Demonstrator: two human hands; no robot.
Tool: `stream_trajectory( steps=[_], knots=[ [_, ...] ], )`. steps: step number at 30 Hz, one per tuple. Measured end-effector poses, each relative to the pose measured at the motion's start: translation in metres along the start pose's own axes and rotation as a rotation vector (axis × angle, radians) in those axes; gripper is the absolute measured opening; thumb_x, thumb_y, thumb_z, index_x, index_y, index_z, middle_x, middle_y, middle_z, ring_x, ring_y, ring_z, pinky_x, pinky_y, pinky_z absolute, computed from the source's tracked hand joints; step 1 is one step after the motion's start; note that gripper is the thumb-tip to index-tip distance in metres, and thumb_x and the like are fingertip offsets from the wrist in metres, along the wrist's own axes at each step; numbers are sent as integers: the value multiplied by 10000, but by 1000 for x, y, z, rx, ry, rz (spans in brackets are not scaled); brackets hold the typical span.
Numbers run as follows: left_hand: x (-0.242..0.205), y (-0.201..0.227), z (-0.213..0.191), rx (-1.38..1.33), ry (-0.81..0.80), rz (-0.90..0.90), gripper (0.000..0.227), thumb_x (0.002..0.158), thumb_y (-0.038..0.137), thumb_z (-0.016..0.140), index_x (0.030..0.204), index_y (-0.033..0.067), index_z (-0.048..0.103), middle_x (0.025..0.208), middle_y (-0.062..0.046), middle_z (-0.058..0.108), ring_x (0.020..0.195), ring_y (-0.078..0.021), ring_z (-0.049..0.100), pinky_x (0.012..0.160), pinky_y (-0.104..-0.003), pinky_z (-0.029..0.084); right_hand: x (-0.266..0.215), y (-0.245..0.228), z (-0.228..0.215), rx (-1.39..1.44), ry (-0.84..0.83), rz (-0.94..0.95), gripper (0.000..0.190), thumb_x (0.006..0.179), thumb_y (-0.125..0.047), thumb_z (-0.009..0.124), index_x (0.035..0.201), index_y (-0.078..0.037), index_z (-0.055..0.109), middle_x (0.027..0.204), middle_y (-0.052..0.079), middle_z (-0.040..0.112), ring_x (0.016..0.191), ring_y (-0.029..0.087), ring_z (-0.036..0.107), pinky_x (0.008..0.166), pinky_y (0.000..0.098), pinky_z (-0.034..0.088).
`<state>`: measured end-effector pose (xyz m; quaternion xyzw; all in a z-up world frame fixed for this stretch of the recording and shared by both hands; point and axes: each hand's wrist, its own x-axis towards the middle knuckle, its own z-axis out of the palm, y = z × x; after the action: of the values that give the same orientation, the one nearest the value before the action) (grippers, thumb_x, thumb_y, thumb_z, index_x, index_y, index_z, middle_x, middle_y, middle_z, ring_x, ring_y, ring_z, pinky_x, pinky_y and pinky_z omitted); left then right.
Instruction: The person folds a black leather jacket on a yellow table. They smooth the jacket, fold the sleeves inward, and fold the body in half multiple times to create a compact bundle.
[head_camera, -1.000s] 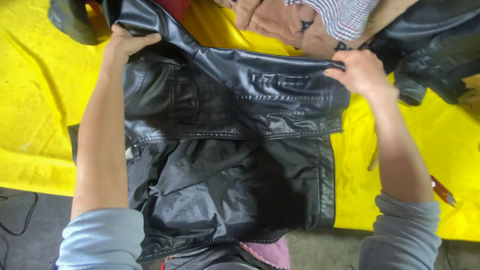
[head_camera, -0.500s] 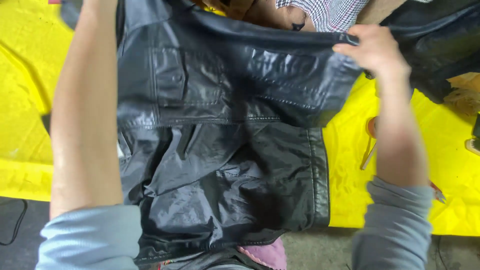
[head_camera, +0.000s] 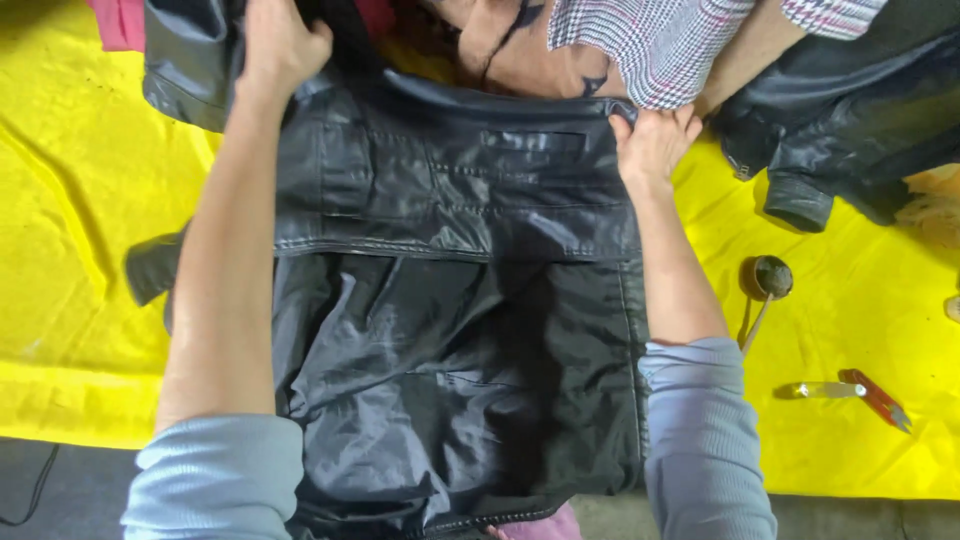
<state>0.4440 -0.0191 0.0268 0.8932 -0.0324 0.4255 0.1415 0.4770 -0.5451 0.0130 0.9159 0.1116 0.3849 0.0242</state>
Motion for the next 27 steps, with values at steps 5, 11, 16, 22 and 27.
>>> stream_trajectory(
  steps=[5, 11, 16, 22, 27],
  knots=[
    [-14, -26, 23, -120, -187, -41, 590, 852, 152, 816, 1300, -56, 494, 1147, -282, 625, 1029, -481, 622, 878, -522, 512, -5, -7, 2, -51, -52, 118, 448, 911, -361, 904, 1106, 10, 746, 1280, 244, 673, 1237, 457, 469, 1069, 634, 287],
    [-17, -22, 15, -125, -153, -431, 597, 852, 274, 843, 1298, 18, 538, 1264, -252, 611, 1174, -505, 547, 990, -545, 419, -27, -5, -60, 215, -65, 45, 517, 873, -50, 877, 1264, -20, 540, 1419, 262, 420, 1327, 464, 410, 1085, 595, 393],
    [-85, 128, -125, -150, -630, -355, 854, 1037, 382, 634, 1585, -42, 135, 1684, -270, 165, 1558, -415, 207, 1238, -538, 172, -104, 44, -127, 105, -460, 94, 233, 1013, -189, 627, 1212, -70, 651, 1152, 181, 615, 982, 357, 653, 739, 456, 553],
    [-164, 122, -136, 77, -762, -209, 721, 989, 575, 601, 1508, 75, 563, 1584, -248, 485, 1522, -484, 272, 1163, -716, 59, -180, 61, -162, 171, -922, 225, 639, 1057, -621, 459, 1046, -49, 743, 1017, 279, 752, 1074, 495, 698, 898, 606, 531],
    [-195, 81, -103, 54, -913, -312, 746, 1037, 679, 424, 1574, 164, 471, 1658, -164, 372, 1552, -442, 187, 1212, -701, 51, -205, 28, -137, 171, -926, 177, 547, 1018, -592, 507, 985, -92, 726, 1004, 218, 736, 1037, 454, 714, 858, 582, 555]
  ],
)
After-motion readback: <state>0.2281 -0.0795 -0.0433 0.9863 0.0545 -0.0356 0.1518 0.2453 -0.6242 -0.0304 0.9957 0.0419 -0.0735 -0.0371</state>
